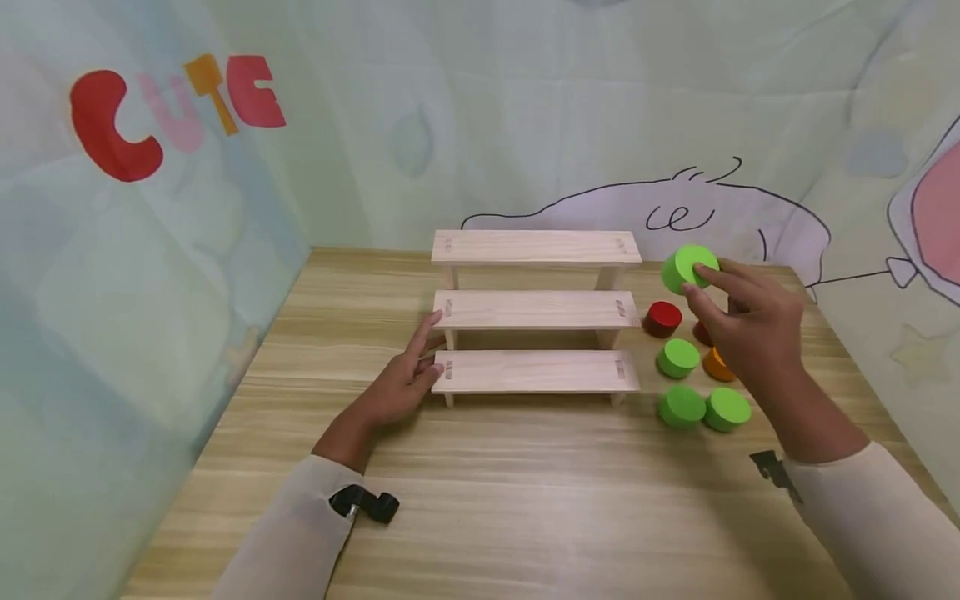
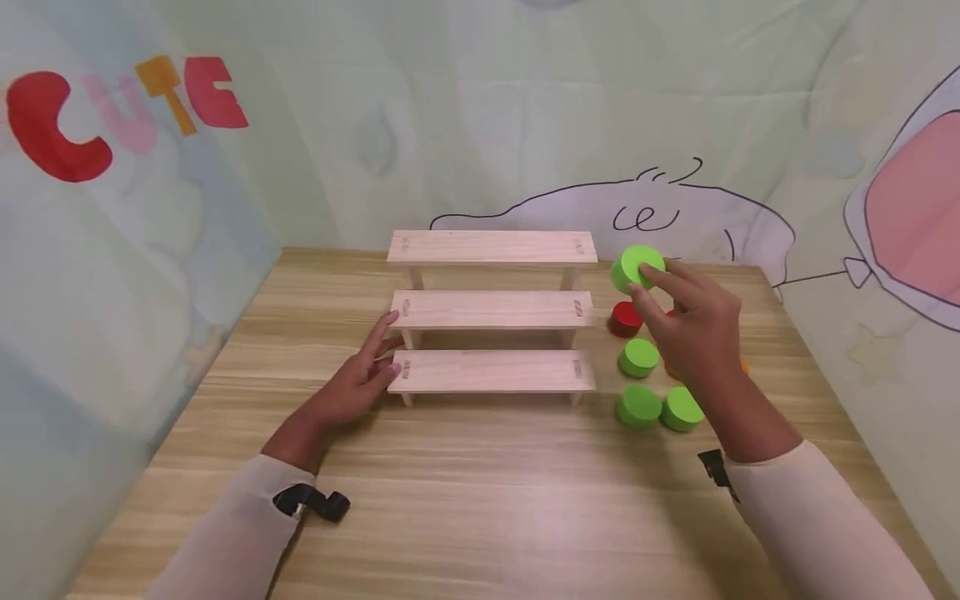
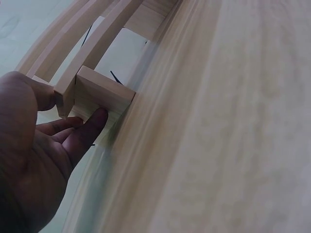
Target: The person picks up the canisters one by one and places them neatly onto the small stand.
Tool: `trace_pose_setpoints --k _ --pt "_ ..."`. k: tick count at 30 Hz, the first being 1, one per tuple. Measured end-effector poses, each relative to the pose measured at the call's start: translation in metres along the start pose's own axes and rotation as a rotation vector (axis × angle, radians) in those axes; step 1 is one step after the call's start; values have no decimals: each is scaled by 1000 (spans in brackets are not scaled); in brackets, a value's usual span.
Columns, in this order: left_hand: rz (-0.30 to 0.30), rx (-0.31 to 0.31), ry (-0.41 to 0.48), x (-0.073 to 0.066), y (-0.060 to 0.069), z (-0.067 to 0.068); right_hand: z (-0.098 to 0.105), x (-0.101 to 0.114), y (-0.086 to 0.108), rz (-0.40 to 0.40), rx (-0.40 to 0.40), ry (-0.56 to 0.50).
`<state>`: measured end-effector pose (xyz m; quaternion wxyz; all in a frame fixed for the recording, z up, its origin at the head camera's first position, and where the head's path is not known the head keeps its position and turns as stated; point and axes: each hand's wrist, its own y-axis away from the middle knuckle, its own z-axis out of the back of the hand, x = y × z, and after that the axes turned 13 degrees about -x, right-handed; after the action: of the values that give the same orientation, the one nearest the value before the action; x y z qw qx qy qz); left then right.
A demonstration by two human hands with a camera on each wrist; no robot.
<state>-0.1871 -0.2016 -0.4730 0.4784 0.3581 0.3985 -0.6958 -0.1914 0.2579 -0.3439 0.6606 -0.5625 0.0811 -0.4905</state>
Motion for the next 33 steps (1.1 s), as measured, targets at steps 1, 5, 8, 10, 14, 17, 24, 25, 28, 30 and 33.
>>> trace_pose_setpoints --k 1,5,8,10,14,17,24,25,28,30,33 --pt "-2 3 2 0 0 0 -3 2 -2 10 8 -9" --pt "1 4 4 -2 0 0 -17 10 -14 37 33 -59" --pt "3 6 7 -3 -1 0 -29 15 -22 40 38 -97" --pt "6 3 0 -2 -1 -1 -36 18 -28 43 40 -126" --pt "9 1 -1 -3 0 -1 -52 25 -36 26 39 -172" --pt "10 6 3 -4 -1 -2 -62 31 -43 15 49 -183" --pt "9 1 -13 -3 -1 -2 -92 49 -60 -32 153 -247" --pt "6 1 -16 -3 -1 -2 -97 52 -62 -38 164 -265" --pt "4 -2 -15 -4 -1 -1 -110 59 -67 -36 189 -318" --pt "5 -5 -16 -4 -1 0 -119 63 -71 -40 206 -337" --pt "10 -9 -18 -3 0 0 -129 71 -75 -57 247 -329"
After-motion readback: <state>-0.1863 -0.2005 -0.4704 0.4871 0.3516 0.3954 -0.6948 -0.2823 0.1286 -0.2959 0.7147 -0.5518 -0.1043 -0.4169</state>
